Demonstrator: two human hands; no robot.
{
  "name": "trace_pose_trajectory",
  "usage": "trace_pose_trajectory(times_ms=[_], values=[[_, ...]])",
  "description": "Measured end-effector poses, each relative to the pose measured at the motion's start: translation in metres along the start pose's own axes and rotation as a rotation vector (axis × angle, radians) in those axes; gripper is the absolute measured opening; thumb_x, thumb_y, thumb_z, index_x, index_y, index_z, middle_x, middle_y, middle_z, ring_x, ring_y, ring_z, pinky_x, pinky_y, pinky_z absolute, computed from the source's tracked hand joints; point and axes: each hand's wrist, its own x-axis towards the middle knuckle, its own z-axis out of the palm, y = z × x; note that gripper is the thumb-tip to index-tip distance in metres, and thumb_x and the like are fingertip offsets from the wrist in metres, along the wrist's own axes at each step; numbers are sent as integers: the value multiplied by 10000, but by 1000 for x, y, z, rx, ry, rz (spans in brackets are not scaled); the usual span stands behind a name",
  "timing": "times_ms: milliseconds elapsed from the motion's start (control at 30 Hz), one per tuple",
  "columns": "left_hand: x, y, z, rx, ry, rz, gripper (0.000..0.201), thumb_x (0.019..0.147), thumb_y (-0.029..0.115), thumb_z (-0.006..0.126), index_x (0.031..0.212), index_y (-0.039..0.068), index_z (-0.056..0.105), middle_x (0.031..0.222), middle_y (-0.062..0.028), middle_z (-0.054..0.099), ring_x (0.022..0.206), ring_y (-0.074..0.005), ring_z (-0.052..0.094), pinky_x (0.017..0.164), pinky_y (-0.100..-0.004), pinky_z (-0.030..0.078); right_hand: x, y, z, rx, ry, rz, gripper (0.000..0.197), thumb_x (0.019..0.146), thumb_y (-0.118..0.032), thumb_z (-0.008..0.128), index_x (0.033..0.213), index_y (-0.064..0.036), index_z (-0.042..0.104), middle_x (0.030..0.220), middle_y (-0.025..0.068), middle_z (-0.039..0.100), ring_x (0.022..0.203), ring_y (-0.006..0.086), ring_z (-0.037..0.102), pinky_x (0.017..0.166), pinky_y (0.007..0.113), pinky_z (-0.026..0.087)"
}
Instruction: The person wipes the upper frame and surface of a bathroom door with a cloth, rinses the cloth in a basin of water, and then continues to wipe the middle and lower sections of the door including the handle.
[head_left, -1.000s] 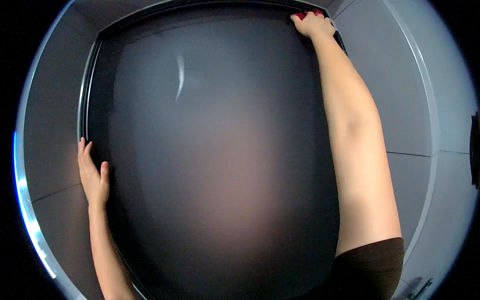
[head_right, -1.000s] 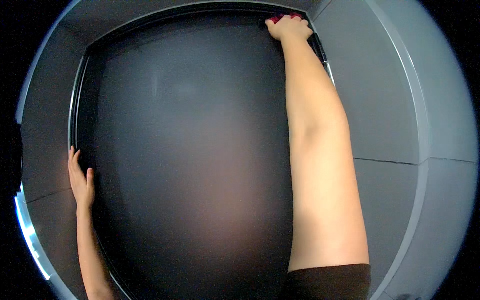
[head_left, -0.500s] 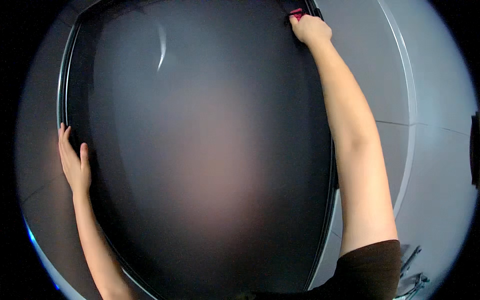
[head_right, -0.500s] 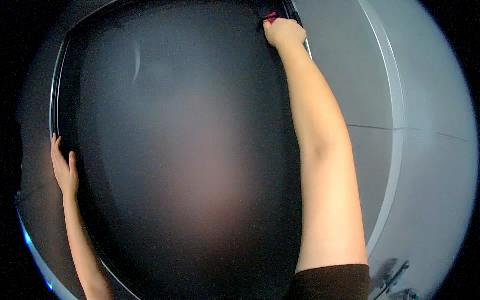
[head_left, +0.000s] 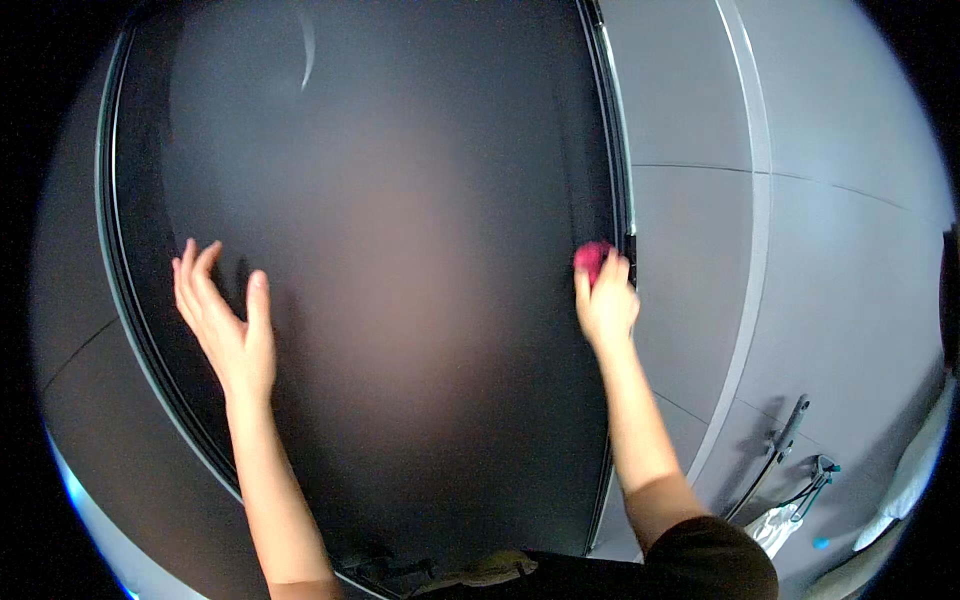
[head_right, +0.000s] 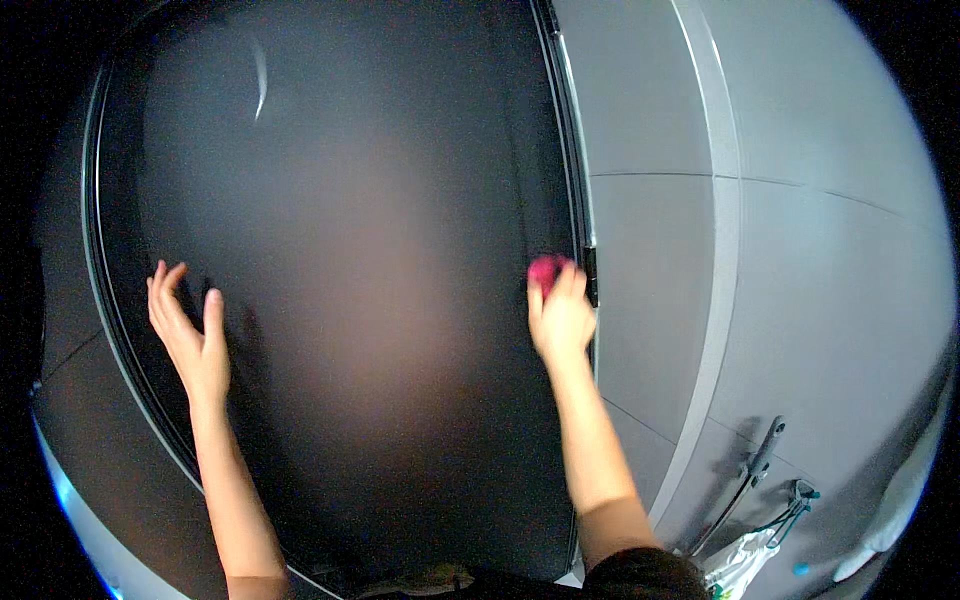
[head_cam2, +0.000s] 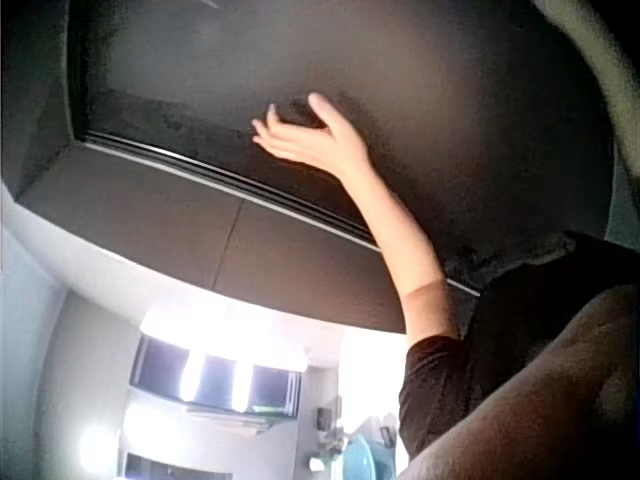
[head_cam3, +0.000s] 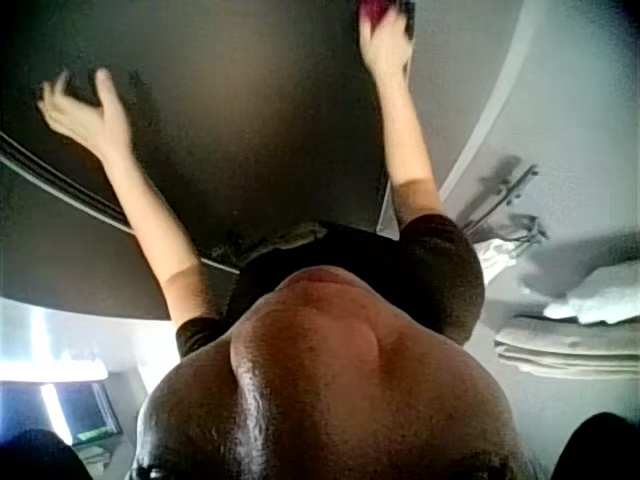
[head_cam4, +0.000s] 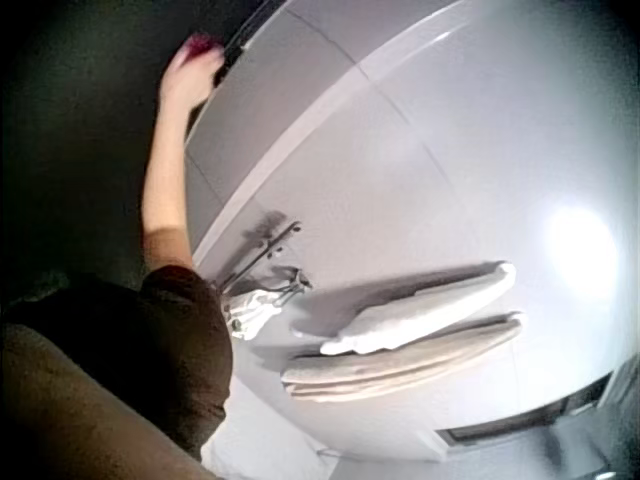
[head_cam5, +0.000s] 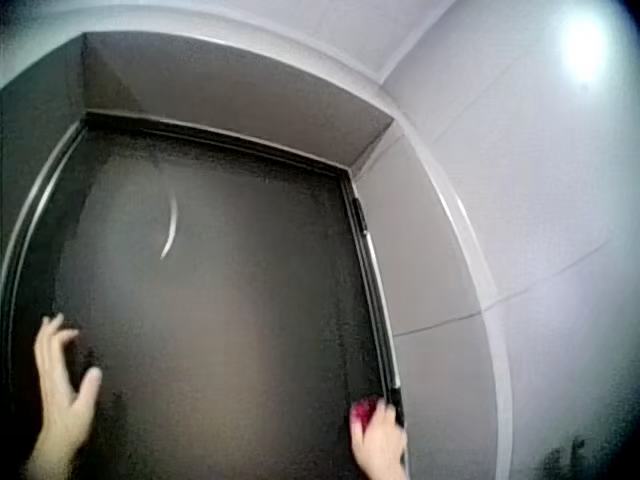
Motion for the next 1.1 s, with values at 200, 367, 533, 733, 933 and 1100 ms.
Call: trace_pose_trajectory(times_ms=[200, 367, 533, 733, 933, 1100], values=[[-20, 13, -2, 18, -189, -65, 580, 788, 236, 658, 1288, 45, 435, 1411, -223, 330, 1330, -402, 256, 1086, -495, 246, -137, 38, 47, 196, 76, 44, 604, 788, -133, 658, 1329, -48, 403, 1259, 221, 397, 1142, 422, 412, 978, 457, 364], [-20, 26, -22, 230, -305, 68, 711, 712, 251, 716, 1323, 55, 410, 1411, -273, 291, 1312, -446, 261, 1064, -513, 293, -110, 19, 18, 387, 167, -5, 606, 674, 108, 596, 1240, -66, 467, 1231, 216, 437, 1140, 411, 444, 982, 438, 370], [-15, 24, -21, 217, -338, 88, 714, 741, 297, 689, 1346, 59, 394, 1398, -258, 338, 1310, -431, 291, 1061, -500, 315, -79, -21, 8, 773, 121, -189, 497, 710, 130, 540, 1173, -50, 505, 1127, 139, 548, 1094, 316, 525, 970, 370, 401], [-22, 7, -66, -210, -373, -164, 634, 819, 373, 639, 1320, 47, 428, 1310, -201, 490, 1244, -328, 456, 1031, -415, 366, -92, -135, -31, 2148, -806, 261, 316, 890, -31, 450, 1198, 8, 507, 1149, 111, 566, 1061, 230, 557, 955, 360, 433], [-122, 58, -178, -223, -450, -490, 491, 821, 203, 628, 1261, 42, 480, 1254, -119, 530, 1179, -245, 494, 972, -381, 393, -169, -194, -41, 2323, -1653, 655, 440, 954, -299, 355, 1257, -2, 467, 1195, 183, 557, 987, 298, 581, 808, 412, 483], [-177, 99, -291, -50, -646, -841, 306, 793, 101, 636, 1080, 18, 571, 954, -75, 587, 856, -173, 568, 756, -294, 431, -266, -225, -83, 2243, -2212, 886, 469, 944, -314, 365, 1282, -3, 458, 1243, 191, 533, 1027, 320, 570, 807, 437, 485]])
